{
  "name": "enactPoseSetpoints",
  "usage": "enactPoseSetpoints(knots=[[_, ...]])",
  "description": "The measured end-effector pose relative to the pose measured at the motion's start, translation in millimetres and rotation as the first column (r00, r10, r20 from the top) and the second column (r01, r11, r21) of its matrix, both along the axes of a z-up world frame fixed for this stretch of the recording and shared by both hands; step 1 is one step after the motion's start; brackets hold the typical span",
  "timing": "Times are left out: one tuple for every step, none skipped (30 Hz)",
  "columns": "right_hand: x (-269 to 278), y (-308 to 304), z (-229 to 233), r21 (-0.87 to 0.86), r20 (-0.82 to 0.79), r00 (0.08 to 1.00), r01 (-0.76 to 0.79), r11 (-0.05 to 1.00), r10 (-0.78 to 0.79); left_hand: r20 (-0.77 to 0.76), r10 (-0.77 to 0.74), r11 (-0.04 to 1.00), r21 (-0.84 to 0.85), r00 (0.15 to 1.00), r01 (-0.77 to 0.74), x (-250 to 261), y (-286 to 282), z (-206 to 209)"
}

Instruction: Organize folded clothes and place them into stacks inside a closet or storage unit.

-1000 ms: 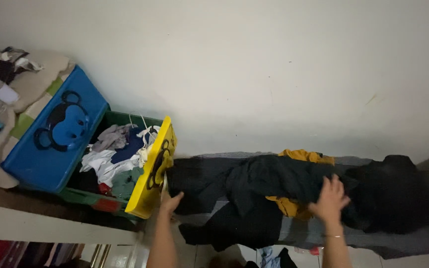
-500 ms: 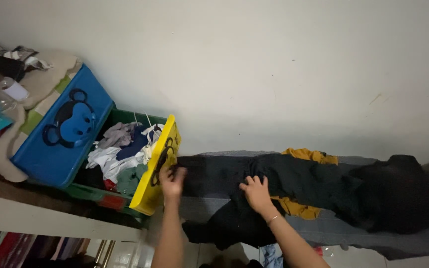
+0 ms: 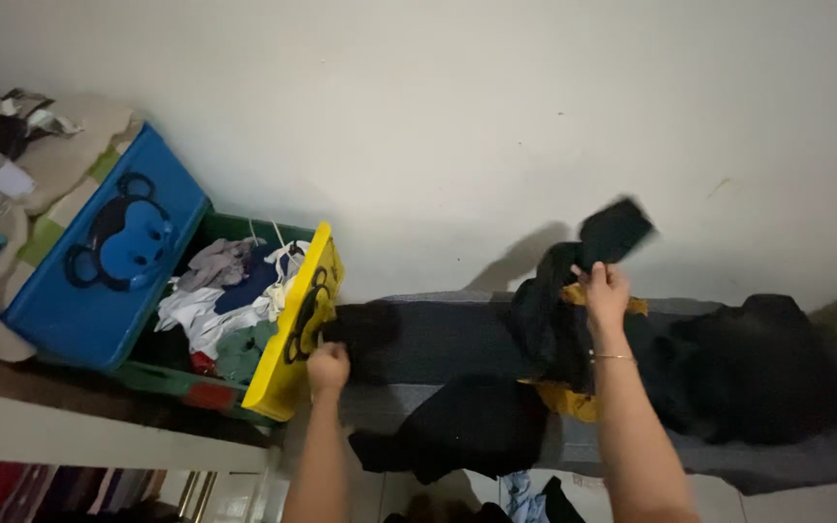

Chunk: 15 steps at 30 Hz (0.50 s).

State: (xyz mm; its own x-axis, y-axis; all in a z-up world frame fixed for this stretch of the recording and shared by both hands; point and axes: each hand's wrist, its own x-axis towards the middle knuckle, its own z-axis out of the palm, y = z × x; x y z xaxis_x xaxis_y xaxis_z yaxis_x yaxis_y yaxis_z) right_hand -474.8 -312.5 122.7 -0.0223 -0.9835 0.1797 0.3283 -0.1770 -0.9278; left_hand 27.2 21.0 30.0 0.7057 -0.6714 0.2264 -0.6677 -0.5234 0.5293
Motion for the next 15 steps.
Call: enactPoseSetpoints(knots=[[-10, 3, -7, 0.002, 0.001, 1.000, 0.007, 1.000, -0.007, 0.001, -0.007, 1.000, 0.002, 1.000, 0.007, -4, -2, 14], [-17, 4, -13, 0.114, -0.281, 0.959, 0.006, 0.993, 0.026, -0.222, 0.123, 0.988, -0.061, 0.967, -0.139, -6, -5, 28], [-25, 5, -19, 0.222, -0.532, 0.842, 0.035, 0.974, 0.091, -0.440, 0.226, 0.953, -0.087, 0.869, -0.291, -8, -9, 42], [-28, 24, -5, 0.220, -0.532, 0.842, 0.037, 0.975, 0.088, -0.440, 0.222, 0.953, -0.089, 0.870, -0.288, -12, -7, 50], [-30, 43, 9, 0.224, -0.667, 0.732, 0.016, 0.974, 0.141, -0.422, 0.152, 0.967, -0.124, 0.894, -0.223, -15, -6, 58], [-33, 63, 23, 0.233, -0.782, 0.594, -0.004, 0.973, 0.190, -0.405, 0.082, 0.975, -0.157, 0.911, -0.158, -19, -3, 65], [-41, 74, 19, 0.231, -0.783, 0.593, -0.002, 0.973, 0.187, -0.406, 0.080, 0.975, -0.158, 0.910, -0.157, -24, 0, 65], [-49, 86, 14, 0.279, -0.823, 0.503, -0.049, 0.959, 0.265, -0.228, 0.113, 0.988, -0.078, 0.967, -0.134, -29, 3, 65], [-58, 99, 8, 0.331, -0.850, 0.405, -0.089, 0.939, 0.338, -0.040, 0.124, 0.992, 0.005, 0.991, -0.124, -34, 6, 65], [-59, 112, 8, 0.333, -0.849, 0.406, -0.084, 0.939, 0.337, -0.040, 0.119, 0.993, 0.007, 0.992, -0.119, -45, 5, 87], [-59, 125, 8, 0.287, -0.931, 0.203, -0.108, 0.952, 0.304, -0.138, 0.202, 0.969, 0.175, 0.970, -0.177, -56, 5, 109], [-59, 139, 8, 0.251, -0.968, -0.008, -0.143, 0.957, 0.252, -0.216, 0.301, 0.914, 0.345, 0.929, -0.216, -68, 7, 130], [-58, 150, 14, 0.254, -0.967, -0.007, -0.140, 0.957, 0.256, -0.216, 0.299, 0.913, 0.348, 0.930, -0.213, -65, 7, 123], [-56, 158, 21, 0.193, -0.981, -0.018, 0.008, 0.981, 0.193, -0.279, 0.330, 0.914, 0.332, 0.902, -0.232, -62, 7, 115], [-54, 166, 28, 0.128, -0.990, -0.040, 0.157, 0.979, 0.136, -0.343, 0.357, 0.915, 0.318, 0.869, -0.250, -58, 7, 108]])
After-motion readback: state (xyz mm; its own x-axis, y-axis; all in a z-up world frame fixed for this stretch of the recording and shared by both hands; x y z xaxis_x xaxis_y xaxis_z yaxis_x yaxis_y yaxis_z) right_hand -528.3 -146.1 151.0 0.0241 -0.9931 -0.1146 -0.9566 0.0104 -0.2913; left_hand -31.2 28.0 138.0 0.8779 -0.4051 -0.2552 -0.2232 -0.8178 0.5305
